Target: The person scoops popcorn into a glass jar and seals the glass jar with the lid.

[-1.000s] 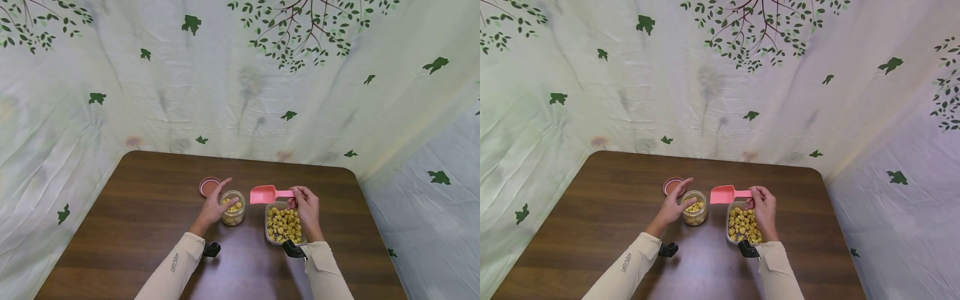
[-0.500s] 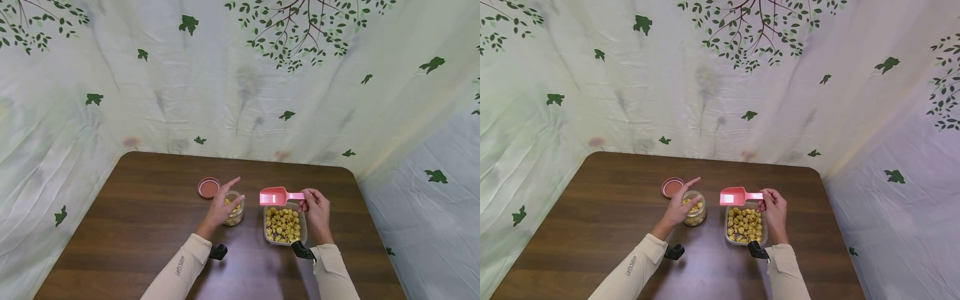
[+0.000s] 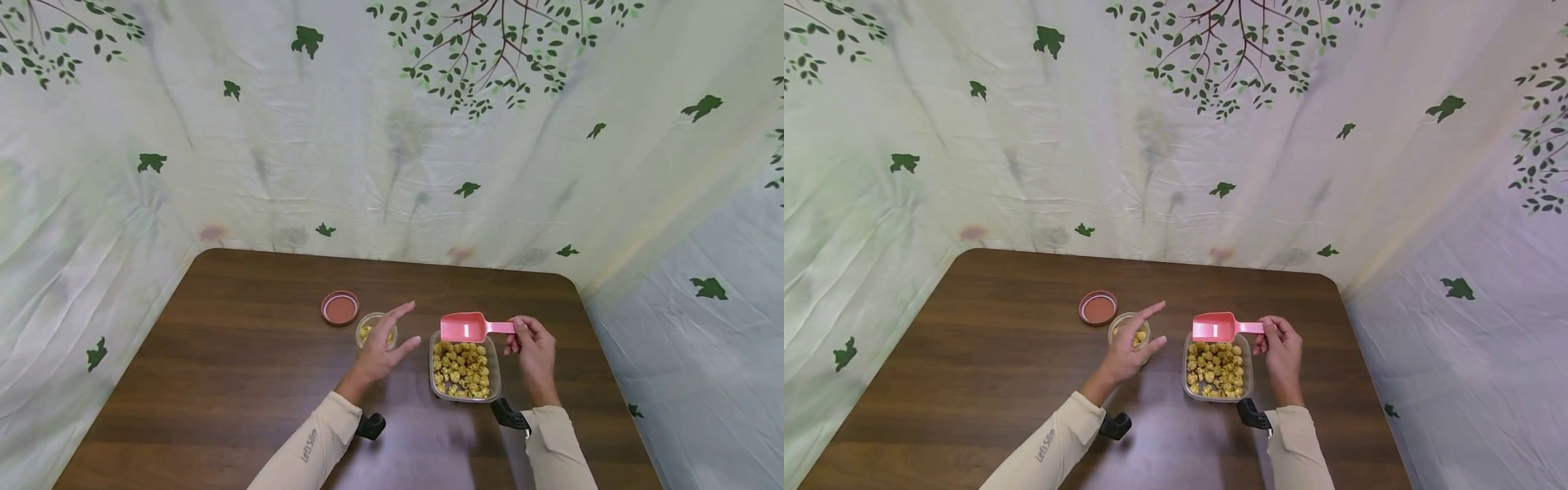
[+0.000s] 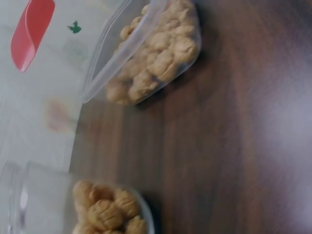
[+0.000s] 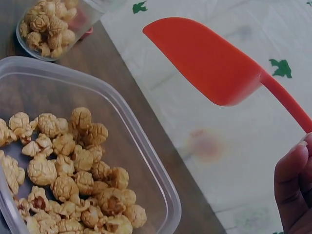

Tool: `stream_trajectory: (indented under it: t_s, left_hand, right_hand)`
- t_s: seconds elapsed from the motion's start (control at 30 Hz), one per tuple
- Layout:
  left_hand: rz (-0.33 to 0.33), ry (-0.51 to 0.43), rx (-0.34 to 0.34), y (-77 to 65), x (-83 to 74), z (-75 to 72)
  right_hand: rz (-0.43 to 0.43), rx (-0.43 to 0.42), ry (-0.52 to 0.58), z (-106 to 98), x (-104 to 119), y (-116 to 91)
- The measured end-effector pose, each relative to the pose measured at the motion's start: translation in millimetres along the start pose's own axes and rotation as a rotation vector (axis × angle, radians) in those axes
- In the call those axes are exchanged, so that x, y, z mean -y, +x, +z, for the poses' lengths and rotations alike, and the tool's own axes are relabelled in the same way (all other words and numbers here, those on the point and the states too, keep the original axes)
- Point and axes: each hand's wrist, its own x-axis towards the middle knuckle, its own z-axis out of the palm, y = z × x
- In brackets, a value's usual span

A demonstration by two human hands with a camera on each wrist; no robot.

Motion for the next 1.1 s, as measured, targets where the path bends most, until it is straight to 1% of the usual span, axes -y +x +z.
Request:
stream_trajectory:
  t_s: [0.23, 0.37, 0.43, 0.63, 0.67, 0.73, 0.87, 1.1]
  left_hand:
    - [0.052, 0.014, 0.044, -9.0, 1.8, 11.7]
    - [0.082, -0.001, 0.089, -11.5, 1.0, 16.4]
    - [0.079, -0.002, 0.113, -12.5, 0.6, 18.4]
    - [0.034, 0.026, 0.148, -18.5, 5.4, 25.4]
    - [0.027, 0.022, 0.15, -19.9, 6.2, 26.2]
    - [0.01, 0.015, 0.154, -22.6, 7.7, 28.1]
    - [-0.054, -0.008, 0.155, -28.6, 11.8, 32.3]
    - [-0.174, -0.037, 0.154, -39.3, 23.0, 42.7]
  right_hand:
    - [0.024, -0.002, -0.017, -10, -5, 1]
    - [0.022, -0.012, -0.057, -17, -7, 1]
    - [0.017, -0.013, -0.091, -19, -2, -2]
    - [-0.024, -0.023, -0.167, -29, -8, 0]
    - [-0.027, -0.028, -0.176, -32, -12, 1]
    - [-0.02, -0.032, -0.203, -35, -12, 0]
    - [-0.017, -0.037, -0.268, -41, -13, -2]
    - [-0.048, -0.044, -0.36, -50, -17, -4]
